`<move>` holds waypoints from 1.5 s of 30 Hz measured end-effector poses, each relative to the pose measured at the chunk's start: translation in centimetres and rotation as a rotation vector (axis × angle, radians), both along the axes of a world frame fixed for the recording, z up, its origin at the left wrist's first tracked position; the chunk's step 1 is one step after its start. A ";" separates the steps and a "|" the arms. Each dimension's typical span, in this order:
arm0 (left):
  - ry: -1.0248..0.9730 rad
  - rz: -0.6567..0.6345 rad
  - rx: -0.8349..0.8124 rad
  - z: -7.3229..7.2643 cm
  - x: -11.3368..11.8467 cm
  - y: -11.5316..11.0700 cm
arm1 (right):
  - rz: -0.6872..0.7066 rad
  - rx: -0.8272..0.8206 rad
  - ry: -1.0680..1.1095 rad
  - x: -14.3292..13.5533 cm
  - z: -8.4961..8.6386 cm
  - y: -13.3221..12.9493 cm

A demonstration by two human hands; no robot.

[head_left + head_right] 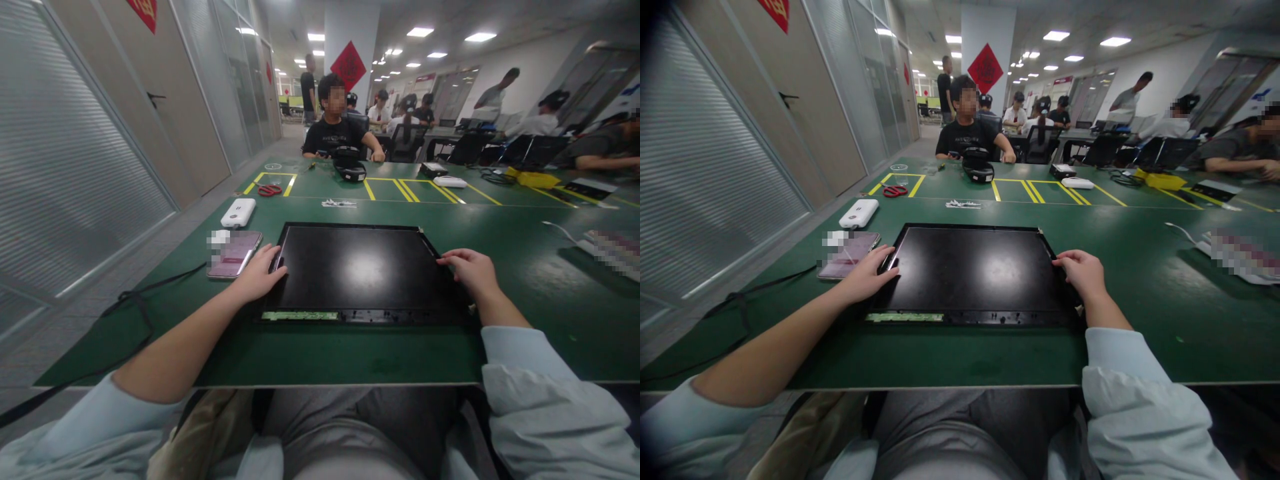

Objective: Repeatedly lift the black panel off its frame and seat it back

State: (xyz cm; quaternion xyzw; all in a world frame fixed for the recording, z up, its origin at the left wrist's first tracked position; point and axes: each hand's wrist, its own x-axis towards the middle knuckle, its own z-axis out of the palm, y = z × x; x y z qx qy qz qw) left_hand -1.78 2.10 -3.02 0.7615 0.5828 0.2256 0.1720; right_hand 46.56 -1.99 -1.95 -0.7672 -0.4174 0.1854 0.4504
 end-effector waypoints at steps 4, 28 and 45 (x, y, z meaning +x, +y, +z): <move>0.039 -0.002 0.004 0.0 -0.1 0.2 | -0.015 0.067 -0.038 0.2 -0.1 0.0; -0.713 0.134 -0.202 2.0 1.1 -0.7 | 0.093 -0.168 -0.169 1.6 -1.5 1.2; -1.317 0.363 -0.358 2.7 2.3 -1.0 | 0.114 -0.161 -0.175 1.4 -1.6 1.2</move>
